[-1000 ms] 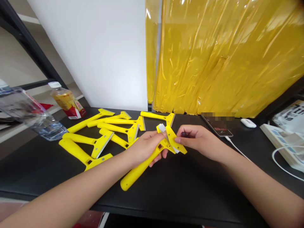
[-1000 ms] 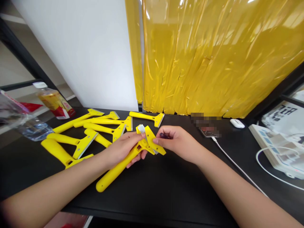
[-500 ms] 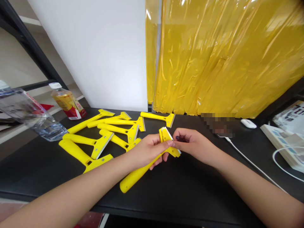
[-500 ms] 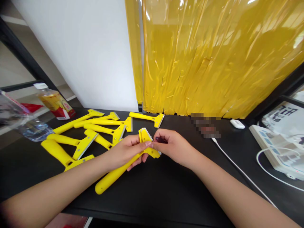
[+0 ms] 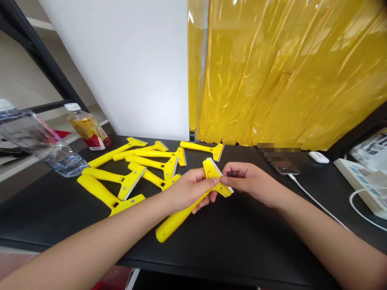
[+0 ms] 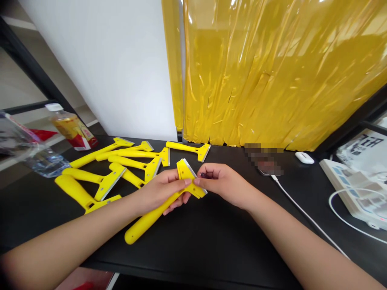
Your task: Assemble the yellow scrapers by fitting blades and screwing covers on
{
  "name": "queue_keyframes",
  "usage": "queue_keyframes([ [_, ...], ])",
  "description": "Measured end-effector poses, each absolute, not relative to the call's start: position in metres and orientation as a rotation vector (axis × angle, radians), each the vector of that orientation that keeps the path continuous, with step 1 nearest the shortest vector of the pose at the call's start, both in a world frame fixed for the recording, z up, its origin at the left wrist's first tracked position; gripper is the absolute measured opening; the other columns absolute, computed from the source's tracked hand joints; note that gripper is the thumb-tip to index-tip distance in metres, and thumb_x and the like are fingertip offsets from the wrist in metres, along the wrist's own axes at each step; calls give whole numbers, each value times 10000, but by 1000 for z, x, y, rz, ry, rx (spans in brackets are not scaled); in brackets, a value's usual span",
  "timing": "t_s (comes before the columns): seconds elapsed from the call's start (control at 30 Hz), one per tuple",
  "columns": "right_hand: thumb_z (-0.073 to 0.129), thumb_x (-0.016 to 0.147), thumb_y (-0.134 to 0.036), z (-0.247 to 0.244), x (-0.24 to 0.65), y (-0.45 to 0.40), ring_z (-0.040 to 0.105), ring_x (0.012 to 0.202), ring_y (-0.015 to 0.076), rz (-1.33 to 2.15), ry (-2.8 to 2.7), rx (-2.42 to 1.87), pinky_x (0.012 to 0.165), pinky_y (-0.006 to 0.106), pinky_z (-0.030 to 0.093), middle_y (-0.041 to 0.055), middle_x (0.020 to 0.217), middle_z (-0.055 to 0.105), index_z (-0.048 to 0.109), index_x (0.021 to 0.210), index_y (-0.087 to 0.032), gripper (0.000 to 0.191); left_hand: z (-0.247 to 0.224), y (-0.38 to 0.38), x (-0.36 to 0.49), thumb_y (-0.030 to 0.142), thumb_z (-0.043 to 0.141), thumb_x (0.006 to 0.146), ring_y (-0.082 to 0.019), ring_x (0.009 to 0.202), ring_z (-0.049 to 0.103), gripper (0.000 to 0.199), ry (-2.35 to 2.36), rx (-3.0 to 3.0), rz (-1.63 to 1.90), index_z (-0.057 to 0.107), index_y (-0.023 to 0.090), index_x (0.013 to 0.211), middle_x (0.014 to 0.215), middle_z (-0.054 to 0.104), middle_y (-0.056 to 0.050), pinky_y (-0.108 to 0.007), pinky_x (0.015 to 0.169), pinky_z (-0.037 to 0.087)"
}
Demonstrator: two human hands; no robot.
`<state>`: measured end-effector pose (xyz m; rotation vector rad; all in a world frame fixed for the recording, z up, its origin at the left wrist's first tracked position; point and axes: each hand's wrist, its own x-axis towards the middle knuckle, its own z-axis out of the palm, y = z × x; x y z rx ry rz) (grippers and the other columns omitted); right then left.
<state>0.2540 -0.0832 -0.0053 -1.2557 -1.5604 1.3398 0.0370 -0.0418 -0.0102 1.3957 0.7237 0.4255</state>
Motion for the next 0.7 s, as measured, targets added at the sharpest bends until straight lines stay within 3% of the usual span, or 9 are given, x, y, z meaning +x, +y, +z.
queue_keyframes([
  [0.43, 756, 866, -558, -4, 252, -83, 381, 615, 109, 1287, -1586, -1288, 582, 268, 307, -52, 680, 493, 622, 810, -203, 384, -8, -41, 35, 365, 654, 962, -65, 476, 504, 213, 664, 1433, 356, 555, 187, 900, 720, 611, 31, -162, 377, 415],
  [0.7, 767, 866, -528, -7, 253, -82, 445, 703, 133, 1246, -1619, -1268, 661, 275, 360, -34, 736, 531, 615, 810, -201, 365, -13, -41, 36, 467, 598, 991, -78, 472, 504, 284, 689, 1376, 364, 585, 189, 934, 707, 625, 16, -163, 352, 401],
])
